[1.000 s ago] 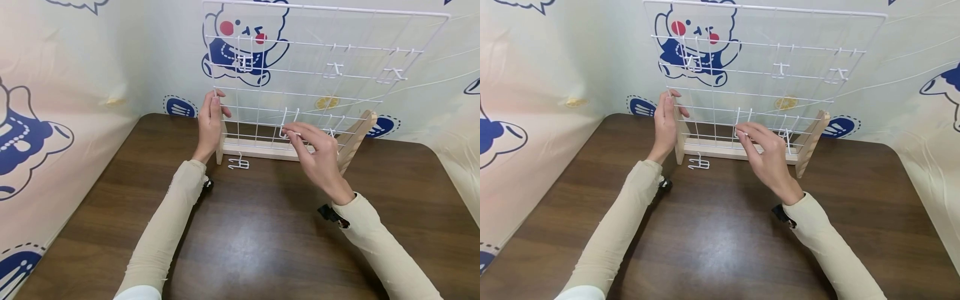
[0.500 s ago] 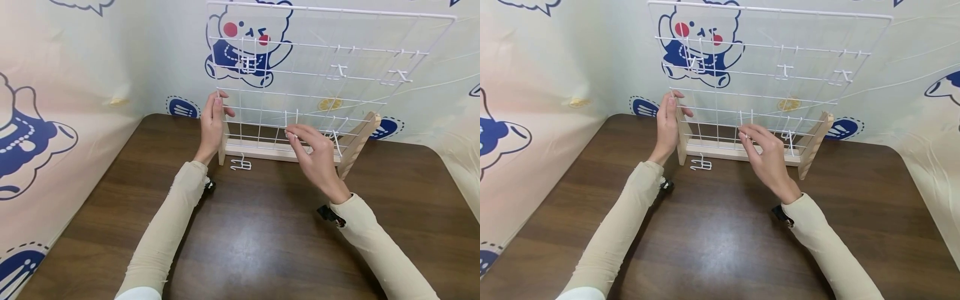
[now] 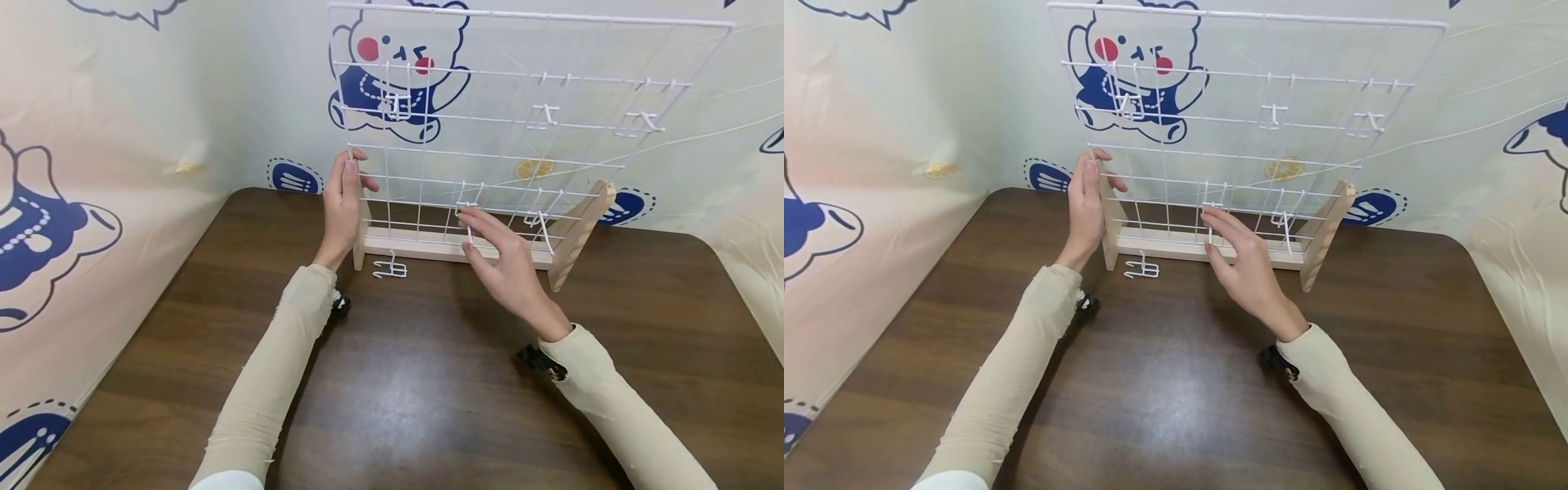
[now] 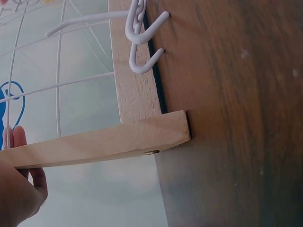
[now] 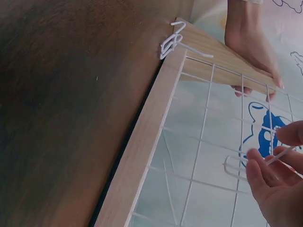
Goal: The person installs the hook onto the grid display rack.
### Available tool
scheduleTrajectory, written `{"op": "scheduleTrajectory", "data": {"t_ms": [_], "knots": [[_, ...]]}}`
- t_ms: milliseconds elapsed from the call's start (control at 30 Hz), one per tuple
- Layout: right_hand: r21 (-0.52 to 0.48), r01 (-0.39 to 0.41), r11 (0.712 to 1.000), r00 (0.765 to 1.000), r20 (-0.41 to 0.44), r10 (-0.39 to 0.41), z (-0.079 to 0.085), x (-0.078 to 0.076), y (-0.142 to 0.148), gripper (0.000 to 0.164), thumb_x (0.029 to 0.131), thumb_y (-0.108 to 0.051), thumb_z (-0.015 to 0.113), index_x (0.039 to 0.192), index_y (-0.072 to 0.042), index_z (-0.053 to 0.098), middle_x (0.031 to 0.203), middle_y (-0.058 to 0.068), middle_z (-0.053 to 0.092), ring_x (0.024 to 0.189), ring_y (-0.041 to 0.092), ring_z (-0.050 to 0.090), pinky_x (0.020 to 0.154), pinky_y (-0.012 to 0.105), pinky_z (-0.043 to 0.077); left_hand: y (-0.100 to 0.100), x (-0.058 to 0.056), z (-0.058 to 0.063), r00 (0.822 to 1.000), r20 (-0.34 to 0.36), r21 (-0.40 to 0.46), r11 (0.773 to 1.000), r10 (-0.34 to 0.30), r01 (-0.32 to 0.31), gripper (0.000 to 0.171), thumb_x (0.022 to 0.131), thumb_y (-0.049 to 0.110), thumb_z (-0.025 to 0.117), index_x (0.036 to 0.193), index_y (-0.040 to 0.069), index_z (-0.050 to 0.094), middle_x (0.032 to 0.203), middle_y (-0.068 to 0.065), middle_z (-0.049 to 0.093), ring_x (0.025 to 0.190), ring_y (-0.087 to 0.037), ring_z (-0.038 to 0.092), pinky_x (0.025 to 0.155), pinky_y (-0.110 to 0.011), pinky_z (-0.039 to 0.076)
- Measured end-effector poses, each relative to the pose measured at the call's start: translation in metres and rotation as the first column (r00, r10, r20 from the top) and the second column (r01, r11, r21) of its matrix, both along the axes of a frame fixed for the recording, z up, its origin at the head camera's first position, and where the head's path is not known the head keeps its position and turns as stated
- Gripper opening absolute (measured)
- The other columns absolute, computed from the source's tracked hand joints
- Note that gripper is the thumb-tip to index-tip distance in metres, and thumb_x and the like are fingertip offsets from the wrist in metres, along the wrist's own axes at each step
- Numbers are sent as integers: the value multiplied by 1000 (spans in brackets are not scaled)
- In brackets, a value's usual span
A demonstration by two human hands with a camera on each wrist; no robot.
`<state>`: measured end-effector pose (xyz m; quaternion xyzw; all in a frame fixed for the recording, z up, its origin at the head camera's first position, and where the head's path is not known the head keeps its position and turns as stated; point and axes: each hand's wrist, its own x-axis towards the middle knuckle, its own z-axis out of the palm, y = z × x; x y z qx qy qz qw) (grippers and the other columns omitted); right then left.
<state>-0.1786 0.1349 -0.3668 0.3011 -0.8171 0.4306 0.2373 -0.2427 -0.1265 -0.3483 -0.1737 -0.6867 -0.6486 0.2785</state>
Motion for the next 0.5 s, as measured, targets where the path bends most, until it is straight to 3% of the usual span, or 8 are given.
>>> {"op": "scheduleTrajectory", "data": {"t_ms": [267, 500], "knots": [[12, -72, 997, 994, 89, 71, 3, 6, 2, 52, 88, 9, 64, 139, 0, 55, 148, 10, 51, 114, 27, 64, 91, 35, 53, -2, 2, 1, 1000, 3, -14, 1000, 9, -9, 31, 109, 18, 33, 120, -5, 50, 85, -36, 60, 85, -46, 60, 83, -47, 39], [-9, -89, 996, 996, 28, 89, 5, 15, 6, 58, 85, 18, 58, 141, 0, 53, 148, 10, 51, 101, 26, 69, 83, 35, 56, -2, 3, 3, 1000, 3, -42, 999, 8, -8, 31, 109, 18, 33, 119, -5, 51, 86, -35, 61, 86, -46, 61, 85, -46, 41]]}}
